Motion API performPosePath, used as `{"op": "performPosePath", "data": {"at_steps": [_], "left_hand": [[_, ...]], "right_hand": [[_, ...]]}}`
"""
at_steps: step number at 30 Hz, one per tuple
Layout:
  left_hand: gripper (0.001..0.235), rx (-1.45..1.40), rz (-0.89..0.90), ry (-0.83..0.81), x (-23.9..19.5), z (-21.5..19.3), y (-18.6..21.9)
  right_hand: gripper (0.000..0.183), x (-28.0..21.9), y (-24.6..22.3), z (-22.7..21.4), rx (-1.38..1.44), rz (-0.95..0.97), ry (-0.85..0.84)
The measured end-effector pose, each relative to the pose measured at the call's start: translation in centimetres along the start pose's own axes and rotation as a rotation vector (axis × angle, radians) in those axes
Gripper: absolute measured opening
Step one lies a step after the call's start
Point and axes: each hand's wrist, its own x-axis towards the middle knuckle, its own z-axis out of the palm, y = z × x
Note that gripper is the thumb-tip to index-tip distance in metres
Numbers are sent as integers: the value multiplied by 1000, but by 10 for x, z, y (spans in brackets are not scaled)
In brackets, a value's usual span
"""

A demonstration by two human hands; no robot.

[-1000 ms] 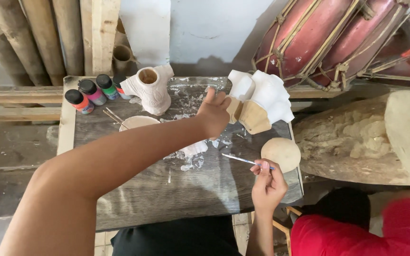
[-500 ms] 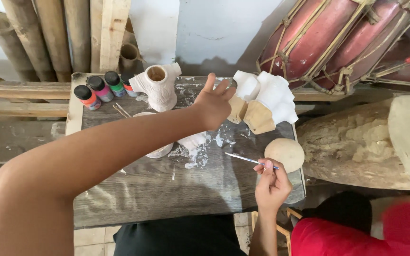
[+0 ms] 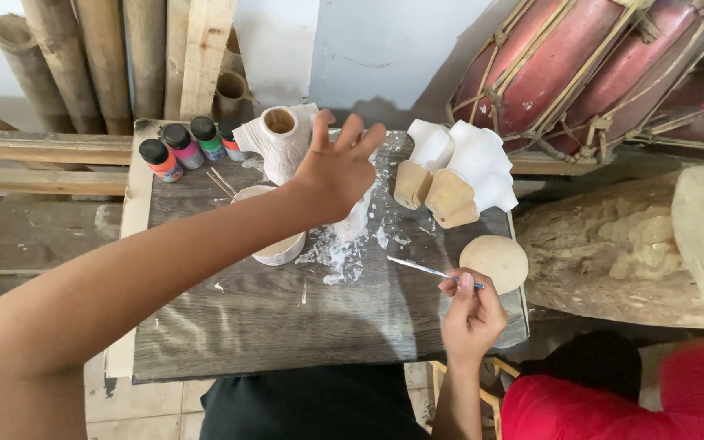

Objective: Applying white paste to small craft objects using a stick

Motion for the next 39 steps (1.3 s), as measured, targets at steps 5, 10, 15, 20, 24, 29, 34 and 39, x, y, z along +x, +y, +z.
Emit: {"op": "performPosePath", "data": {"at_steps": [5, 10, 15, 20, 24, 29, 34, 39], "left_hand": [[30, -53, -49, 79, -1, 18, -5], [39, -92, -75, -3, -1, 0, -4], [34, -180, -128, -121, -4, -24, -4], [30, -249, -140, -186, 0, -31, -5], [29, -259, -148, -221, 1, -33, -4], [27, -268, -121, -178, 0, -31, -5], [28, -248, -111, -153, 0, -27, -7], [29, -227, -107, -120, -2, -27, -5]], "right_hand": [[29, 1, -12, 6, 61, -25, -3], [31, 7, -21, 21, 147, -26, -3], [28, 16, -18, 40, 259, -146, -25], [28, 20, -19, 51, 271, -151, -43], [28, 24, -14, 50, 251, -172, -2], [27, 23, -20, 53, 253, -200, -37], [27, 26, -18, 50, 266, -240, -17], [24, 26, -18, 53, 254, -288, -43]]}}
